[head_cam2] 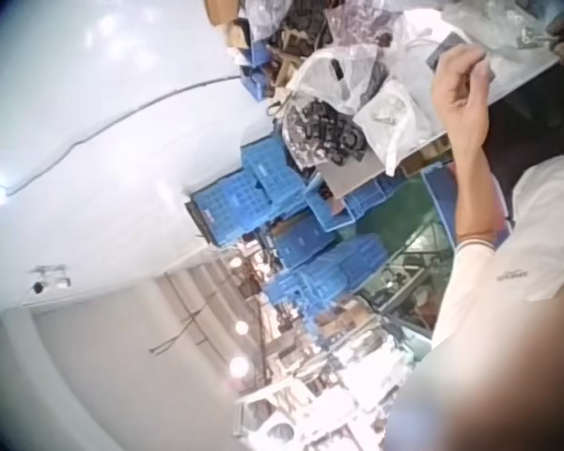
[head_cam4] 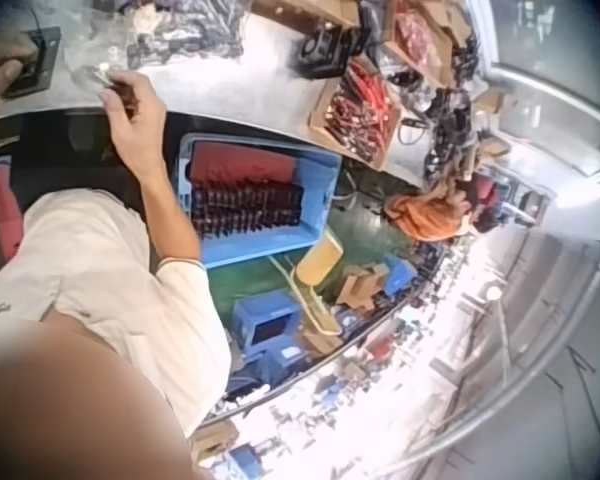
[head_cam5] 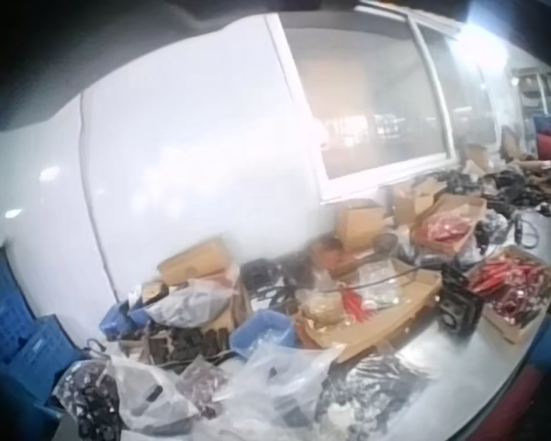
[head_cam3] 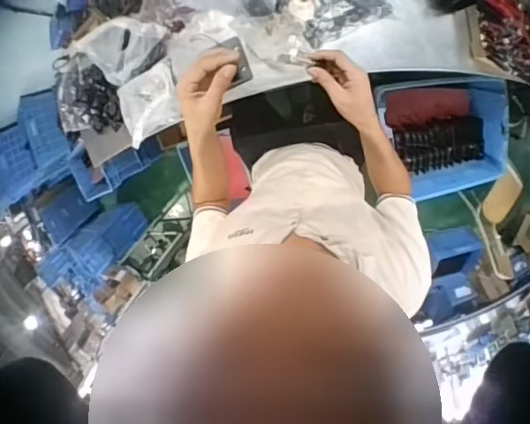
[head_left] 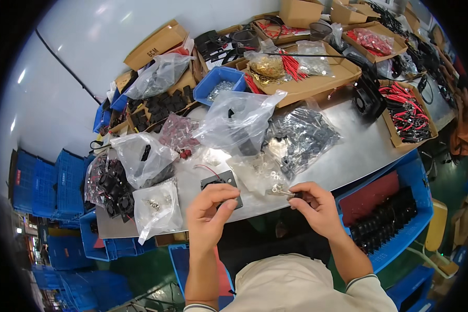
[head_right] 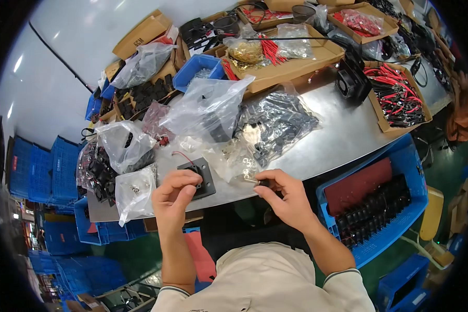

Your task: Attaching mounting brackets to computer cooling fans.

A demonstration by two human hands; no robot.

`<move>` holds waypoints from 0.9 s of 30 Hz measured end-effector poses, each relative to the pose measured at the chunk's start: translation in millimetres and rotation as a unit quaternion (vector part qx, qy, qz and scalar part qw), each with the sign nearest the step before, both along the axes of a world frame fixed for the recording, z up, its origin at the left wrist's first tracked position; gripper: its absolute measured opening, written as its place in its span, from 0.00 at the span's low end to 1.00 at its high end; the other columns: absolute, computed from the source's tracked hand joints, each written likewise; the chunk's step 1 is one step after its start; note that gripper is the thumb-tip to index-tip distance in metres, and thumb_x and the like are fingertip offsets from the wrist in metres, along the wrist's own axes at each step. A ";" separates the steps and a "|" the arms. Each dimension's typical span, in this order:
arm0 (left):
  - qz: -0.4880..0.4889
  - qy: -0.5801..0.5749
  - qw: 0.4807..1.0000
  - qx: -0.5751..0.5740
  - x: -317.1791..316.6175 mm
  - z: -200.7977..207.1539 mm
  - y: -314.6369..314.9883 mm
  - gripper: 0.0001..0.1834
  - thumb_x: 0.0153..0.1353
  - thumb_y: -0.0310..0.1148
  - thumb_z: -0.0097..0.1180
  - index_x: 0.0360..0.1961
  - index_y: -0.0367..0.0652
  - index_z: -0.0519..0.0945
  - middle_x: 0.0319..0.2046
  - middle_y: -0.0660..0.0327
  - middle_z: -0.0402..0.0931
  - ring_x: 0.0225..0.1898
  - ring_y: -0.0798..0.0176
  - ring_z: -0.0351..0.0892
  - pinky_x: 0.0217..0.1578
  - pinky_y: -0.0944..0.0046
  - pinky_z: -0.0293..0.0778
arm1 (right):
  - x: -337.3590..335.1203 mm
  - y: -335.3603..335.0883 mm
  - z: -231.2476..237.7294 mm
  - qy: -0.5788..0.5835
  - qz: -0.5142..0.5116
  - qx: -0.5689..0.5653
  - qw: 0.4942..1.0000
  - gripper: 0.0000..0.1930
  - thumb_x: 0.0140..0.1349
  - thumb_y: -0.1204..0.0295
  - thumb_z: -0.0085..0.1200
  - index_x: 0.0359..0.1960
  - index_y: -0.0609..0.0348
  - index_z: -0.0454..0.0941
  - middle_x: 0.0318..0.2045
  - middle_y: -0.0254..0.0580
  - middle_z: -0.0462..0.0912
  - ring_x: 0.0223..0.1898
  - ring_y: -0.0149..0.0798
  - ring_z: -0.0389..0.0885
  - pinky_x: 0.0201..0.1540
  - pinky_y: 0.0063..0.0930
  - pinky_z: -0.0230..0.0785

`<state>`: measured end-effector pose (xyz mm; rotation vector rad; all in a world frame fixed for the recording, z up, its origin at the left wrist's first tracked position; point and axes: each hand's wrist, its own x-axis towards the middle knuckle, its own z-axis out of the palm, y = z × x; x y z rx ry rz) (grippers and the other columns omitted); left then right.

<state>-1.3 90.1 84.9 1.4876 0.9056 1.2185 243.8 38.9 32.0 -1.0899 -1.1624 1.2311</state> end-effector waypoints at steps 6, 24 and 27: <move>0.062 -0.096 0.993 0.040 -10.4 1.7 3.2 0.06 0.61 0.20 0.58 0.39 0.35 0.84 0.43 0.54 0.80 0.43 0.61 0.78 0.45 0.64 0.73 | -11.7 -7.0 -6.8 0.065 0.084 -0.023 0.994 0.14 0.67 0.83 0.50 0.53 0.66 0.76 0.41 0.42 0.81 0.40 0.33 0.83 0.44 0.22 0.75; -0.008 -0.525 0.813 0.252 -24.7 161.0 60.6 0.05 0.64 0.27 0.57 0.39 0.41 0.74 0.40 0.62 0.73 0.36 0.65 0.70 0.40 0.61 0.64 | -179.5 -124.3 -95.6 0.501 0.553 -0.554 0.369 0.21 0.71 0.53 0.50 0.55 0.54 0.74 0.50 0.42 0.83 0.44 0.41 0.84 0.44 0.36 0.81; -0.006 -0.541 0.809 0.229 -16.4 152.0 60.2 0.05 0.65 0.28 0.55 0.40 0.40 0.75 0.41 0.61 0.74 0.35 0.64 0.71 0.39 0.61 0.66 | -159.5 -106.4 -94.7 0.474 0.567 -0.437 0.512 0.21 0.73 0.56 0.47 0.59 0.56 0.72 0.56 0.43 0.79 0.51 0.39 0.82 0.49 0.39 0.79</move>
